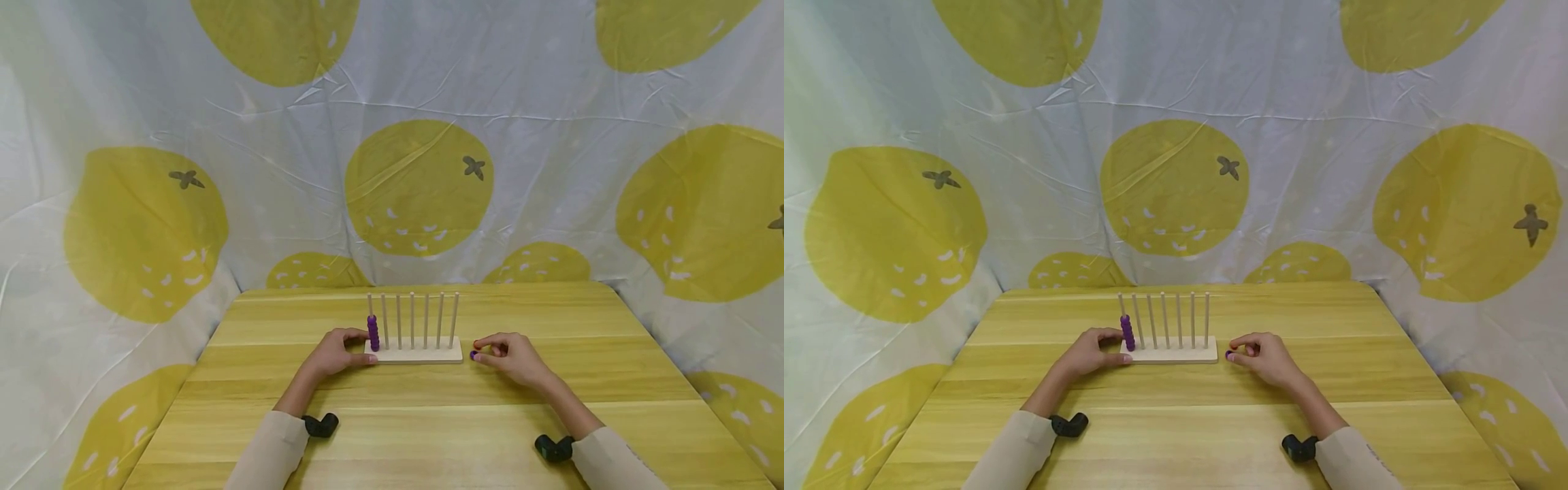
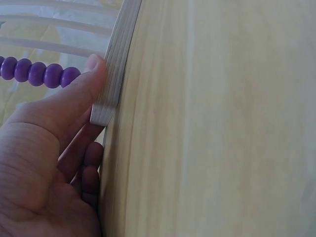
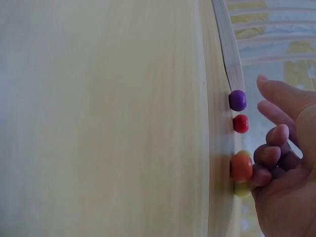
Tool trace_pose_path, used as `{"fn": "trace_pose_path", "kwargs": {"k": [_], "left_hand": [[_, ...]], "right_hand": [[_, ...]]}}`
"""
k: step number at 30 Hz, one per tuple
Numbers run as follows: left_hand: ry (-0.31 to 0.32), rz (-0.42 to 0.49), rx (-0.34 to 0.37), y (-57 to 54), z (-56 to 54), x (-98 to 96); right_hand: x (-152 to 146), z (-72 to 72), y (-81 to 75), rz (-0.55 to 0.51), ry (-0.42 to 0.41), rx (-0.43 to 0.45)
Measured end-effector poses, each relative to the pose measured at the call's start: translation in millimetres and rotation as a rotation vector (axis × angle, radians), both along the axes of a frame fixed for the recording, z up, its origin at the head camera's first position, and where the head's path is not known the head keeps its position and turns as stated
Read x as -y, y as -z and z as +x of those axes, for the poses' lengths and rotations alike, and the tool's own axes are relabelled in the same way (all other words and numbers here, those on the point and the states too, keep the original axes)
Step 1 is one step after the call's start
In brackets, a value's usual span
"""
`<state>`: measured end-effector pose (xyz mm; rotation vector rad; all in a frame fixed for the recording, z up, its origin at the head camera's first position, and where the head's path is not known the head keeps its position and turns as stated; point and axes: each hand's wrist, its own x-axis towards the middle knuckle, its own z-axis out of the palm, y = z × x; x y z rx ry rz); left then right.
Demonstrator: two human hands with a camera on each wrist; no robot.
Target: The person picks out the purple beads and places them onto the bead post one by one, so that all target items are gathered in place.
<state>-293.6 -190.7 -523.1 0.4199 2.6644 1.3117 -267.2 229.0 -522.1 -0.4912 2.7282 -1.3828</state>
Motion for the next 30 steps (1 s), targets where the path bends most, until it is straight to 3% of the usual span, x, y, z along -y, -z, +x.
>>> {"fn": "trace_pose_path", "kwargs": {"k": [12, 30], "left_hand": [[0.000, 0.003, 0.006, 1.0, -1.0, 0.3], [0.007, -0.010, -0.009, 1.1, -0.1, 0.0]], "right_hand": [[4.5, -2.9, 6.5, 0.084, -0.010, -0.068], [8.2, -1.8, 7.6, 0.166, -0.019, -0.084]]}}
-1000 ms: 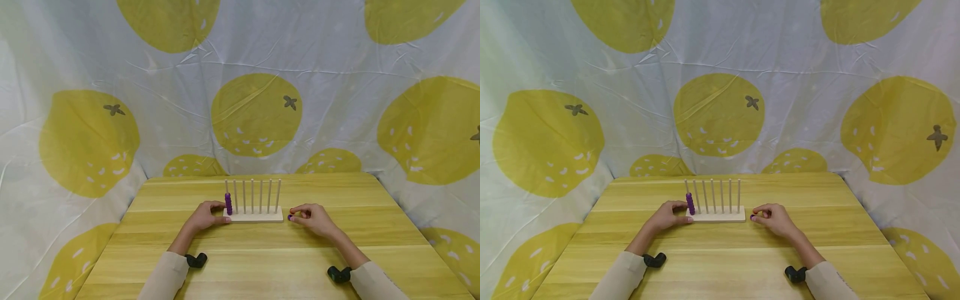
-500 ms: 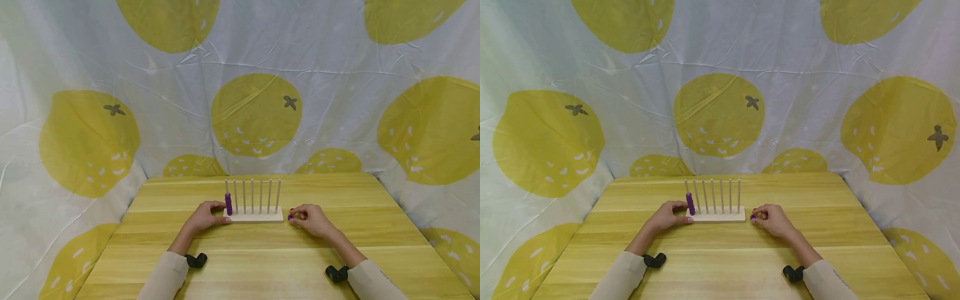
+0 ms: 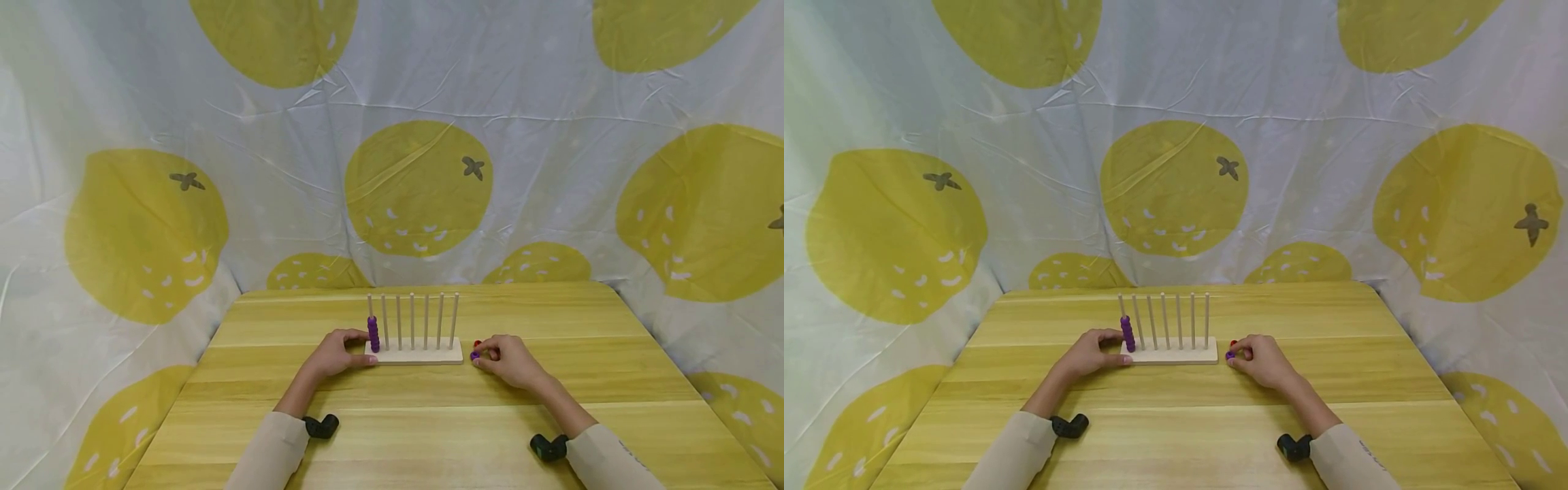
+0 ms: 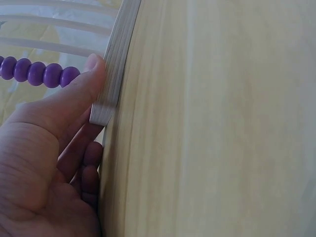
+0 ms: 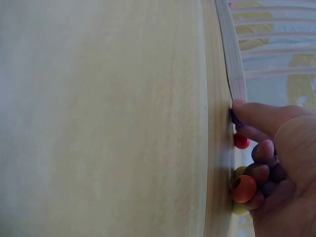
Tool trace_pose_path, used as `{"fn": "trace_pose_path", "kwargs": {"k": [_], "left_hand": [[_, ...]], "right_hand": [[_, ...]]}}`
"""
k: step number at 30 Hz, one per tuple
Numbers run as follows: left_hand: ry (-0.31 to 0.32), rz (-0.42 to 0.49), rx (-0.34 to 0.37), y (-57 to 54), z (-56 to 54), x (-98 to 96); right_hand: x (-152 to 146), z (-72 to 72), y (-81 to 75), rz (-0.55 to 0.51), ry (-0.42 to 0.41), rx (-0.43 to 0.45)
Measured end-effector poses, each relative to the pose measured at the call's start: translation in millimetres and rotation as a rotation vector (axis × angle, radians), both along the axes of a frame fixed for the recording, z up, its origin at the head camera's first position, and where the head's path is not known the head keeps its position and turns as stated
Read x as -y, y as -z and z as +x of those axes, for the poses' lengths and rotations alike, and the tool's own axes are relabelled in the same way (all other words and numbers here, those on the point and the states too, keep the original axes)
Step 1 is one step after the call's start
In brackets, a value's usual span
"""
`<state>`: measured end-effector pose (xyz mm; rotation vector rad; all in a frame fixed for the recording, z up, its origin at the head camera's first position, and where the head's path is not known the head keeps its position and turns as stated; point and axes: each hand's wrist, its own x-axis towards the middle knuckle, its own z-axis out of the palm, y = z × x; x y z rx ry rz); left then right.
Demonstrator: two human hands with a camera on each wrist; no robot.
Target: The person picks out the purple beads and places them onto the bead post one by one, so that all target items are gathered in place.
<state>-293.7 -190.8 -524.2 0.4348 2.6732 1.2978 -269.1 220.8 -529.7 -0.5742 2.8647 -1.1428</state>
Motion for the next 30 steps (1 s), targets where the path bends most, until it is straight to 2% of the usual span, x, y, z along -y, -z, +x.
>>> {"fn": "trace_pose_path", "kwargs": {"k": [10, 17, 23, 25, 30], "left_hand": [[-0.001, 0.000, 0.001, 0.8, 1.0, -1.1], [-0.001, 0.002, 0.009, -0.4, 0.8, -2.0], [-0.001, 0.004, 0.010, 1.7, -0.2, -0.2], [-0.001, 0.005, 0.008, 2.7, -0.5, 0.5], [0.000, 0.014, 0.006, 3.7, -1.2, 1.8]], "right_hand": [[-1.2, 0.8, -1.8, -0.033, 0.026, 0.020], [-6.1, 0.8, -8.8, -0.078, 0.040, 0.047], [-11.6, -1.7, -24.4, -0.075, 0.046, -0.001], [-14.0, -3.9, -31.5, -0.065, 0.049, -0.036], [-21.4, -8.9, -53.5, -0.070, 0.047, -0.060]]}}
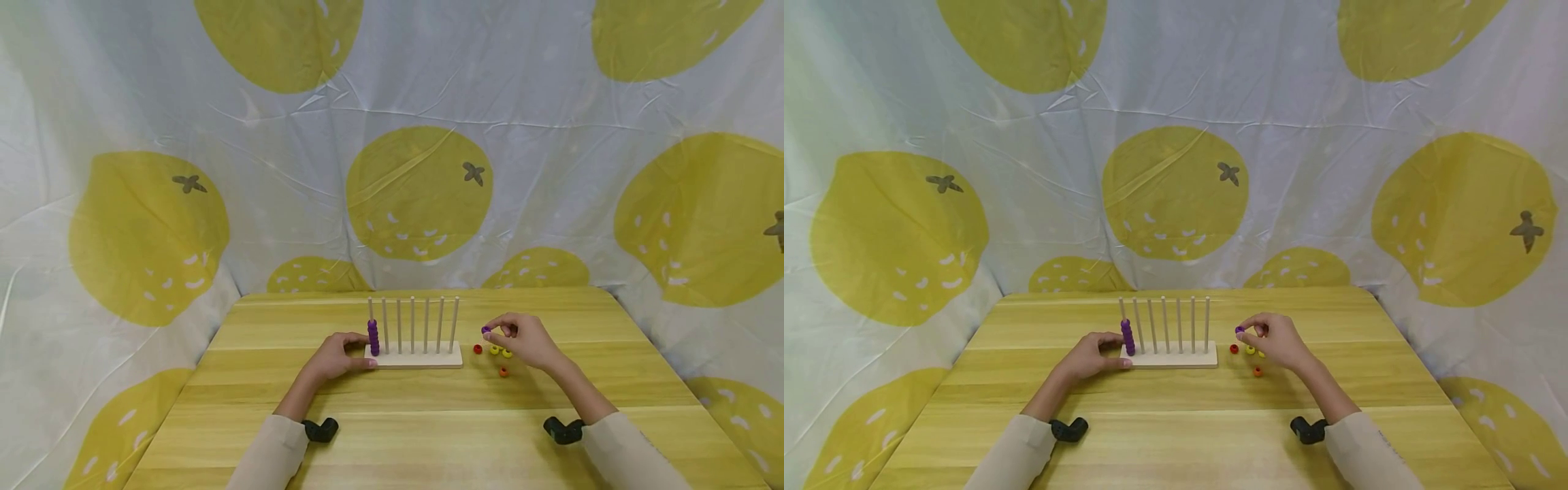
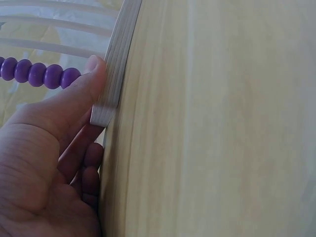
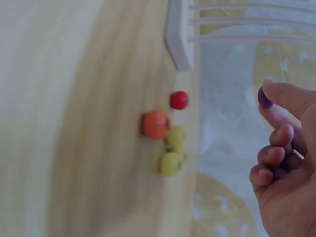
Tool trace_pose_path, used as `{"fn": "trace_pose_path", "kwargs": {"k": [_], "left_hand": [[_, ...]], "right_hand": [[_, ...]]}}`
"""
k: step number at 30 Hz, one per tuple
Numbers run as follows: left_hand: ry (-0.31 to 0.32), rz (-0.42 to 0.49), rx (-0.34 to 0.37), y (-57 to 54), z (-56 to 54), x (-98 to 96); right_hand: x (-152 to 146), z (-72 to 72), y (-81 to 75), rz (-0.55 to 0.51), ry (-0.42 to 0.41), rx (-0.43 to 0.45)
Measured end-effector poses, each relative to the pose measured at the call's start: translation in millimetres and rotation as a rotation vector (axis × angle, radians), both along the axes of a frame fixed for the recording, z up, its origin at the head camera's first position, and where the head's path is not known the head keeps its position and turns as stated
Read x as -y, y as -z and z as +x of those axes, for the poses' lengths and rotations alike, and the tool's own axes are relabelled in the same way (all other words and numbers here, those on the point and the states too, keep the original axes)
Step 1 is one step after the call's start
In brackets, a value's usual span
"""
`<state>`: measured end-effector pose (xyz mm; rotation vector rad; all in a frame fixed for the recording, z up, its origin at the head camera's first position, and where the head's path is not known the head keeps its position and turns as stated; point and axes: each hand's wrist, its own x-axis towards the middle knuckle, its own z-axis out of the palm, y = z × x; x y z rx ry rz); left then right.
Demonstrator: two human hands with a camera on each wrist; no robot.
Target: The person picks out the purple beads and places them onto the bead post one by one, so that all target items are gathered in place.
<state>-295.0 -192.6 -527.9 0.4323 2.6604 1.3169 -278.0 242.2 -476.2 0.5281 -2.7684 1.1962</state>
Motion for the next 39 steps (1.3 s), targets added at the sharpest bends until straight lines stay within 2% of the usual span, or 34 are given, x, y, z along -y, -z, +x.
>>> {"fn": "trace_pose_path", "kwargs": {"k": [9, 20, 30, 39], "left_hand": [[-0.001, 0.011, 0.007, -0.1, 0.1, -0.2], [0.013, 0.014, 0.001, -1.1, -0.7, 0.9], [0.003, 0.000, 0.000, -1.4, -0.9, 0.1], [0.001, -0.005, -0.005, -2.1, -0.3, 0.7]], "right_hand": [[-9.0, -7.4, -35.9, -0.023, -0.004, 0.013], [0.7, -12.0, -71.1, -0.044, -0.045, -0.002], [22.2, -11.5, -96.0, -0.033, -0.084, -0.026], [49.9, -14.1, -110.2, -0.042, -0.133, -0.045]]}}
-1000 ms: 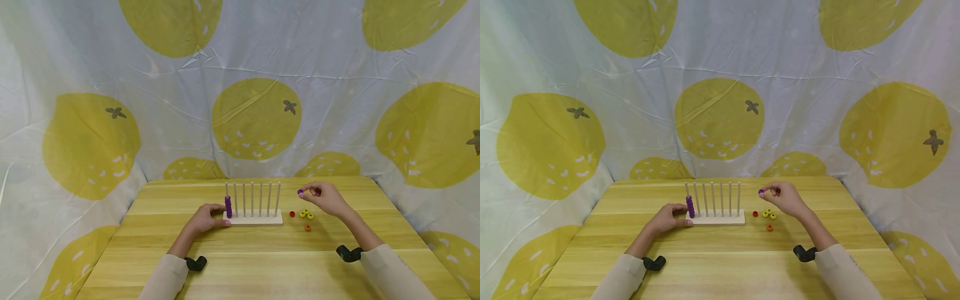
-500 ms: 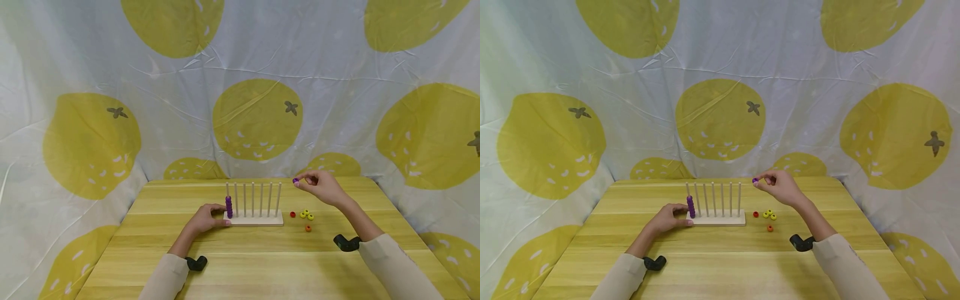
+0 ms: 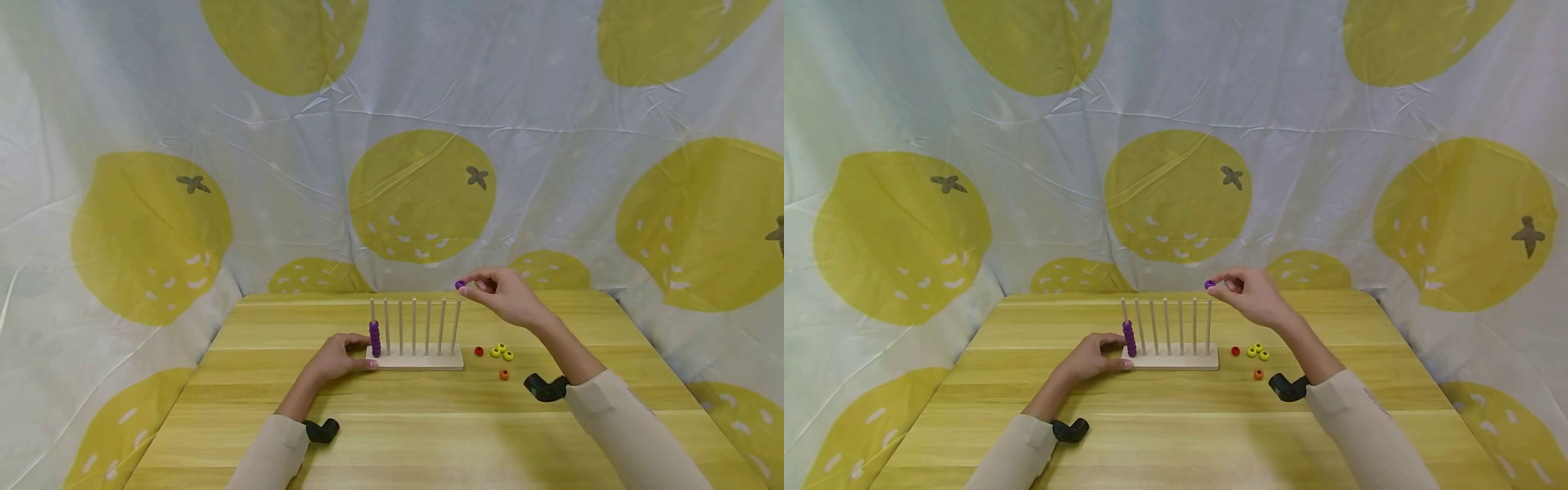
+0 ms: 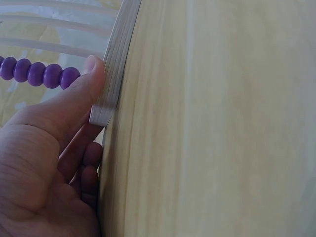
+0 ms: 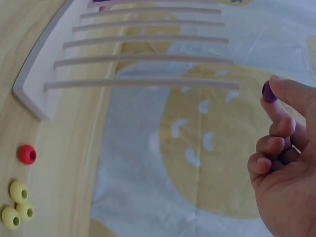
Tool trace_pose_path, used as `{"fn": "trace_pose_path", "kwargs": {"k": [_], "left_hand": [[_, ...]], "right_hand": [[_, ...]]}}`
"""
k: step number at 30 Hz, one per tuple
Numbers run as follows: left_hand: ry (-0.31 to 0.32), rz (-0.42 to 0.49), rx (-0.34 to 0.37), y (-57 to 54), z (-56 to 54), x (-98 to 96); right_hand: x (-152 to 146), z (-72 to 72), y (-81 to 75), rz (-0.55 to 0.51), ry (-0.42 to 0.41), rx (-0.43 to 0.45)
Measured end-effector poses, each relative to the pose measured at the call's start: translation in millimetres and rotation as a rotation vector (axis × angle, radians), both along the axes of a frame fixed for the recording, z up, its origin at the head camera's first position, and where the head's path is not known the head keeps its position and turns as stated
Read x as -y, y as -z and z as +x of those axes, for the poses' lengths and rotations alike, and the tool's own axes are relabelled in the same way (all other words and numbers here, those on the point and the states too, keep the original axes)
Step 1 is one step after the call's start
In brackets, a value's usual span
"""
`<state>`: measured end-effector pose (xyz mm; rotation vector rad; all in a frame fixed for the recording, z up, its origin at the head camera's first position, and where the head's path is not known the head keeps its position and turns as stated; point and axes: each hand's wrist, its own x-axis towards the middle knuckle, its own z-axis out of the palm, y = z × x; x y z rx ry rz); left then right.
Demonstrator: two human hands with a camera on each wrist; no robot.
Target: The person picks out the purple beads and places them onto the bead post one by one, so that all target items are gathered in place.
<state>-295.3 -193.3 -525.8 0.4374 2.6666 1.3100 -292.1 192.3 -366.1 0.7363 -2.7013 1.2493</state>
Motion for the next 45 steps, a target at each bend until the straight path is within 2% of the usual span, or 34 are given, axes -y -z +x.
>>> {"fn": "trace_pose_path", "kwargs": {"k": [9, 17, 30, 37, 45], "left_hand": [[0.010, 0.009, 0.003, 0.3, -0.2, 0.1], [0.006, -0.002, 0.008, 0.2, -0.9, 0.3], [0.011, -0.003, -0.011, 0.0, -0.7, 0.4], [0.018, 0.000, -0.012, -0.4, -0.5, 0.6], [0.024, 0.008, -0.011, 0.5, -1.4, 1.0]], "right_hand": [[26.2, -1.6, -6.7, -0.028, -0.034, 0.018], [48.3, -7.3, -5.0, -0.053, -0.085, 0.000], [92.4, -12.0, -6.4, -0.031, -0.144, -0.015], [112.6, -17.1, -5.3, -0.002, -0.187, -0.050], [128.7, -18.4, -6.4, 0.007, -0.216, -0.026]]}}
